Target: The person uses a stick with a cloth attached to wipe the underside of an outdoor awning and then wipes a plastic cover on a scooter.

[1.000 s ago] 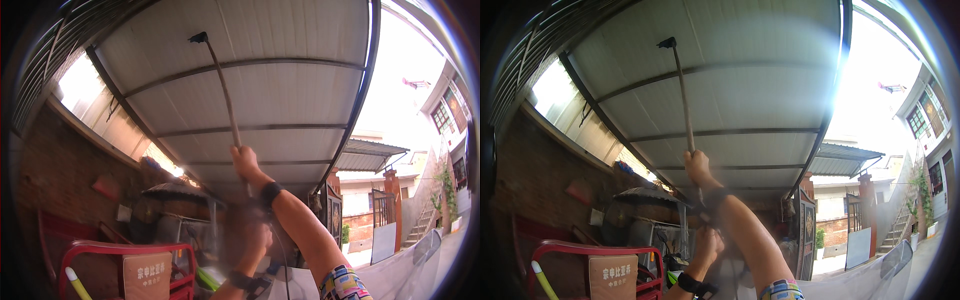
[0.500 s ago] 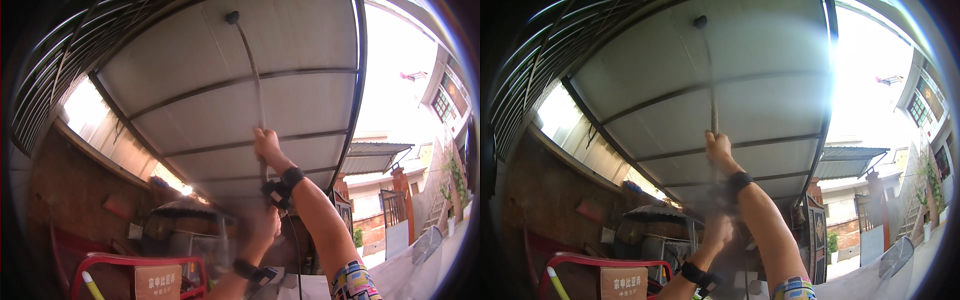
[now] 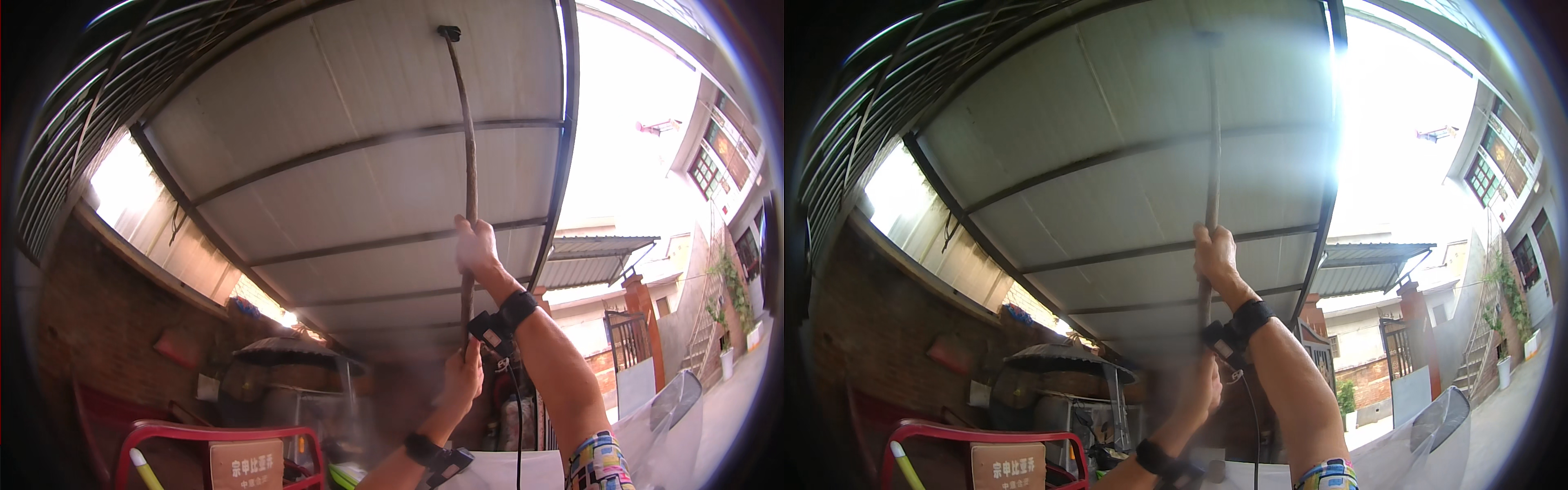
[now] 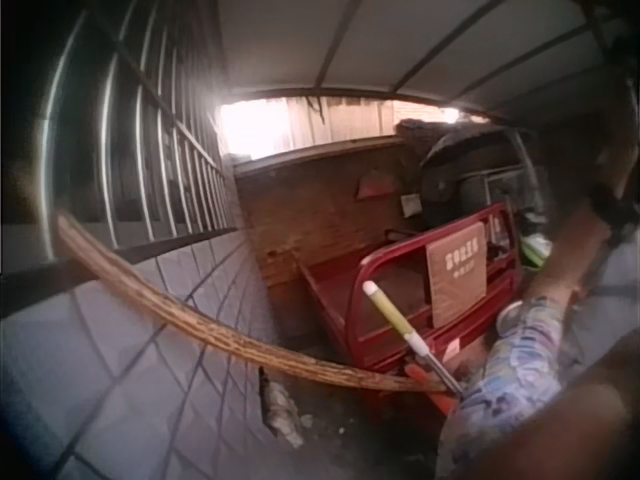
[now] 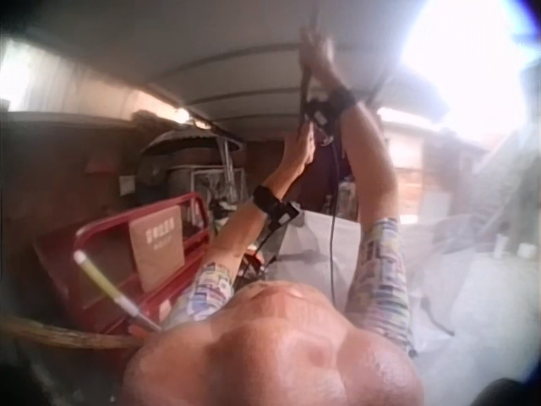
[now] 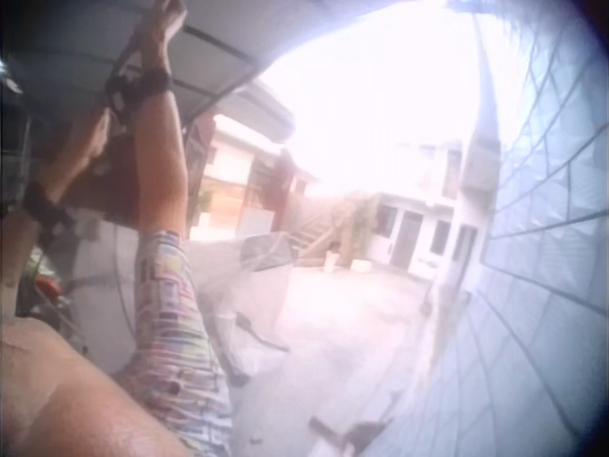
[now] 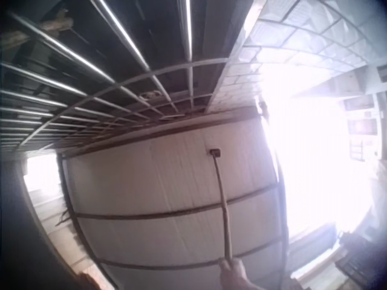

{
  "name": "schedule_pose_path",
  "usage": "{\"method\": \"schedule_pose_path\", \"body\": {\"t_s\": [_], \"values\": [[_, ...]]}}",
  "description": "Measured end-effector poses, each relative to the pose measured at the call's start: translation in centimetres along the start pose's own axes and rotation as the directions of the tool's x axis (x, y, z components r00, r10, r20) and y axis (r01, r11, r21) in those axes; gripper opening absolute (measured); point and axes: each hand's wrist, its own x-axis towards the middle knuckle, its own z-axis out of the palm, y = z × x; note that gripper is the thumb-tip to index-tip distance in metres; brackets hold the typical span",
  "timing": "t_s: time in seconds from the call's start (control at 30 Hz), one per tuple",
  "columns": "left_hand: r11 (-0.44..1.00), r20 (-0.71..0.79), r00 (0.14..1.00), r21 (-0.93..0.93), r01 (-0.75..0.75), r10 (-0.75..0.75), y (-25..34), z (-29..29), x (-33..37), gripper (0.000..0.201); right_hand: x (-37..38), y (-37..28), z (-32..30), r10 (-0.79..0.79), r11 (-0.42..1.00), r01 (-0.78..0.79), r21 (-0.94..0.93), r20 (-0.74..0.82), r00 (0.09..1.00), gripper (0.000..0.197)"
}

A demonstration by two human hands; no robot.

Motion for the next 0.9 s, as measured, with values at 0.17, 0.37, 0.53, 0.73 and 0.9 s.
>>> {"method": "schedule_pose_path", "body": {"t_s": [0.17,0.37,0.53,0.73,0.9], "values": [[0.995,0.07,0.995,-0.083,-0.063,0.069,3.1,0.9,0.1,0.043,2.4,-2.4,0.8,-0.164,0.984,0.159,-0.084,-0.06,0.985,0.035],[0.984,0.065,0.991,-0.142,-0.105,0.115,7.2,-0.3,2.2,0.043,3.4,-7.4,4.7,-0.2,0.976,0.205,-0.078,0.061,0.978,0.036],[0.979,0.057,0.987,-0.146,-0.142,0.152,11.3,-2.7,1.0,0.037,2.3,-10.5,9.1,-0.209,0.974,0.218,-0.06,0.137,0.968,0.036],[0.984,-0.064,0.987,-0.092,-0.153,0.147,13.1,-6.2,0.4,0.041,2.1,-10.5,12.5,-0.213,0.975,0.219,-0.018,0.175,0.961,0.036],[0.974,-0.06,0.977,-0.091,-0.209,0.204,13.5,-7.9,-0.2,0.045,1.7,-9.8,15.7,-0.258,0.961,0.274,-0.044,0.222,0.94,0.033]]}}
